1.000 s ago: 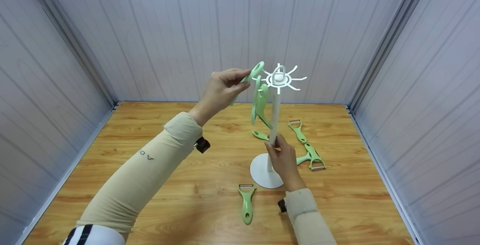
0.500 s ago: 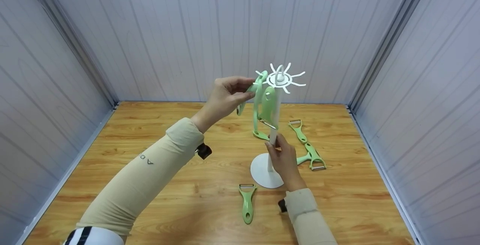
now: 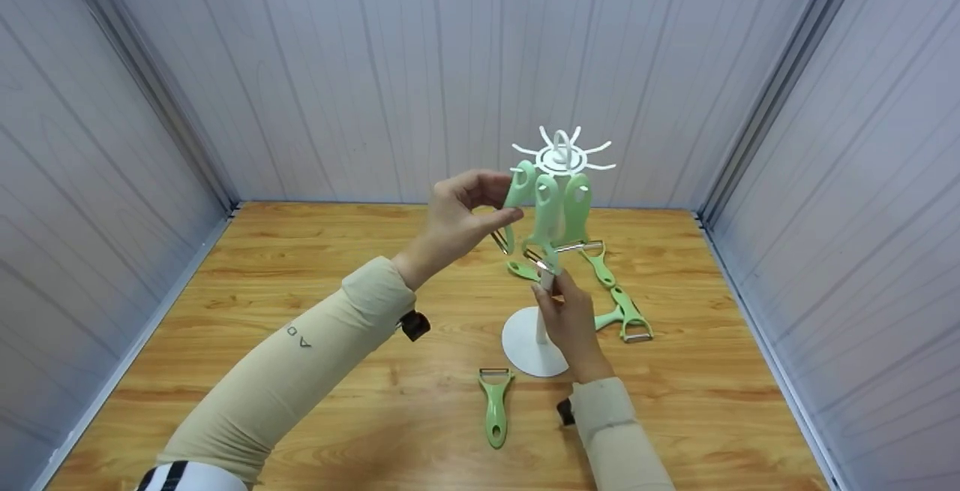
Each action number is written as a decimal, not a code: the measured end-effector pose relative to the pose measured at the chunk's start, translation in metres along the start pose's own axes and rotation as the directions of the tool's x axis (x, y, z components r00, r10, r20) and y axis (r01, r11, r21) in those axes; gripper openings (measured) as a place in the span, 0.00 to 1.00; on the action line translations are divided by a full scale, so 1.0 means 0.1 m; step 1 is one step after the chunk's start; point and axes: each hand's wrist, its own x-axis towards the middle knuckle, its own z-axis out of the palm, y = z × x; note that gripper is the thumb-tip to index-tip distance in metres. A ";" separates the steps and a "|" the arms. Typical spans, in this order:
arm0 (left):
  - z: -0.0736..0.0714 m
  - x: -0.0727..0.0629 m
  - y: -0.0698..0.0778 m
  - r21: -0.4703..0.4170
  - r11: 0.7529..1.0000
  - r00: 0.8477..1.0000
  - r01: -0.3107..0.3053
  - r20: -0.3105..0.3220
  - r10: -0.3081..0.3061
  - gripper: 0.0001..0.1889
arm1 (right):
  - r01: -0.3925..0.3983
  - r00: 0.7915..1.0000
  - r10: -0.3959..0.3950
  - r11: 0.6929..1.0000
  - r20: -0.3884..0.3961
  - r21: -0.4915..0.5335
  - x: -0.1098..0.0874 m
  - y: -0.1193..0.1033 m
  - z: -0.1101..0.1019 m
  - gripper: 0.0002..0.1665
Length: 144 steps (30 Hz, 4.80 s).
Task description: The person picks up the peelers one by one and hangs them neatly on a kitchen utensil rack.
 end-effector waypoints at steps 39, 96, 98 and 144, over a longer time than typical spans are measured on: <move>-0.34 -0.93 -0.69 0.110 0.969 0.972 0.219 0.057 -0.226 0.19 | -0.093 0.995 0.093 0.996 0.020 0.001 0.04 -0.02 -0.02 0.08; 0.30 -1.56 -1.22 0.494 0.768 0.436 -0.408 0.844 -0.311 0.23 | -0.060 0.998 0.060 0.998 -0.031 0.003 0.02 0.00 0.04 0.10; 0.31 -1.56 -1.23 0.501 0.762 0.428 -0.411 0.844 -0.324 0.23 | -0.061 0.998 0.061 0.998 -0.027 0.013 0.02 0.01 0.03 0.10; -0.58 -1.48 -1.21 0.453 0.820 0.816 0.349 0.283 -0.504 0.09 | -0.085 0.996 0.085 0.996 0.005 0.037 0.01 -0.01 0.00 0.07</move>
